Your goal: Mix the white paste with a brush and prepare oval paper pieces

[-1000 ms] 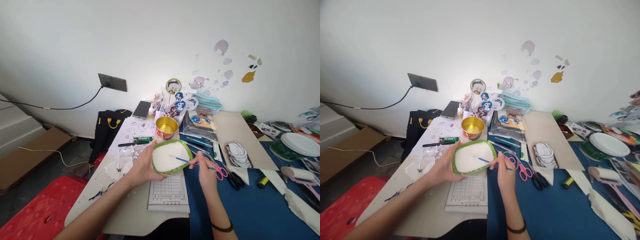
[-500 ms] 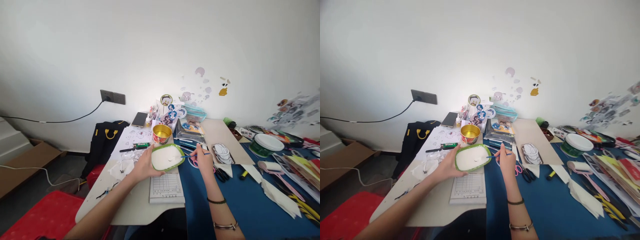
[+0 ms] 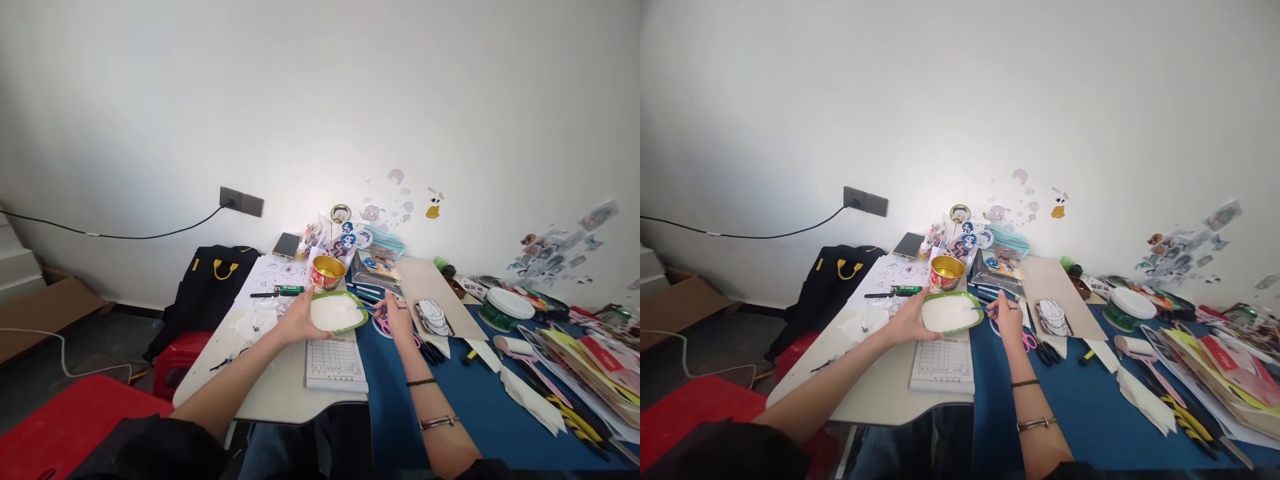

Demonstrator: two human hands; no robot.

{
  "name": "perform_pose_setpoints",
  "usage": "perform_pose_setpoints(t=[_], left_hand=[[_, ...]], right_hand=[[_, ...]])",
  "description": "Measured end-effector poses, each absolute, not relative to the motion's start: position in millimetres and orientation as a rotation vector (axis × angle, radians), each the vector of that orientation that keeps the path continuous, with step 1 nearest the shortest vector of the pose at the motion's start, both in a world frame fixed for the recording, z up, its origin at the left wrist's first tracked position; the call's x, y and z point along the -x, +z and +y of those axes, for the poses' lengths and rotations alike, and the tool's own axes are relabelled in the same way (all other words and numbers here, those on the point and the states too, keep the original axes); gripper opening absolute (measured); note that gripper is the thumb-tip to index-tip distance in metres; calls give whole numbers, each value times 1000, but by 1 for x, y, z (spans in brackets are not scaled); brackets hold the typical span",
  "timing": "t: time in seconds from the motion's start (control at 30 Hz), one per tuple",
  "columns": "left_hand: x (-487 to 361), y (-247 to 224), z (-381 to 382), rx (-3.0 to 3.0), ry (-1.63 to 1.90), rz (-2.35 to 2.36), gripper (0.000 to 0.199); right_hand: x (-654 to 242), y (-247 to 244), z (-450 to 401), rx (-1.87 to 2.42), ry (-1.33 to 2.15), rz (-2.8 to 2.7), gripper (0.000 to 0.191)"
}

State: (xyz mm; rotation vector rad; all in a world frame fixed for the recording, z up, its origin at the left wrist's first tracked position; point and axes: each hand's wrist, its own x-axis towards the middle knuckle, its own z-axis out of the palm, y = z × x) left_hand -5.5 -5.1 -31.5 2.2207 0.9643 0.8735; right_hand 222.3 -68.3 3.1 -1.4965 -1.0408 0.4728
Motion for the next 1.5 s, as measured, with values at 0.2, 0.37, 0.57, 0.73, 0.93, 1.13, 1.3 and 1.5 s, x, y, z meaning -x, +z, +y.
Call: perform_pose_setpoints(t=[0.2,0.37,0.57,0.73,0.93,1.13,1.3,1.5], left_hand=[[7,-34,0,-2191,786,988,117],[10,-34,2,-2196,760,967,119],[16,-33,5,-2223,677,931,114],[19,-30,-1,-2232,638,967,115],[20,-23,-5,-2239,563,1025,114],[18,-17,-5,-2234,480,1062,114],[15,-13,-7,-2197,460,1109,116],[11,-9,-9,-2152,487,1158,113]], right_hand=[[-233,3,-70,1486,522,-1112,58],[-241,5,-55,1473,565,-1168,59],[-257,14,-38,1467,638,-1220,59],[-269,19,-33,1460,730,-1270,57],[-273,15,-26,1422,866,-1357,56],[-283,5,-32,1454,919,-1281,53],[-289,7,-33,1511,894,-1237,52],[-288,8,-34,1529,861,-1253,51]])
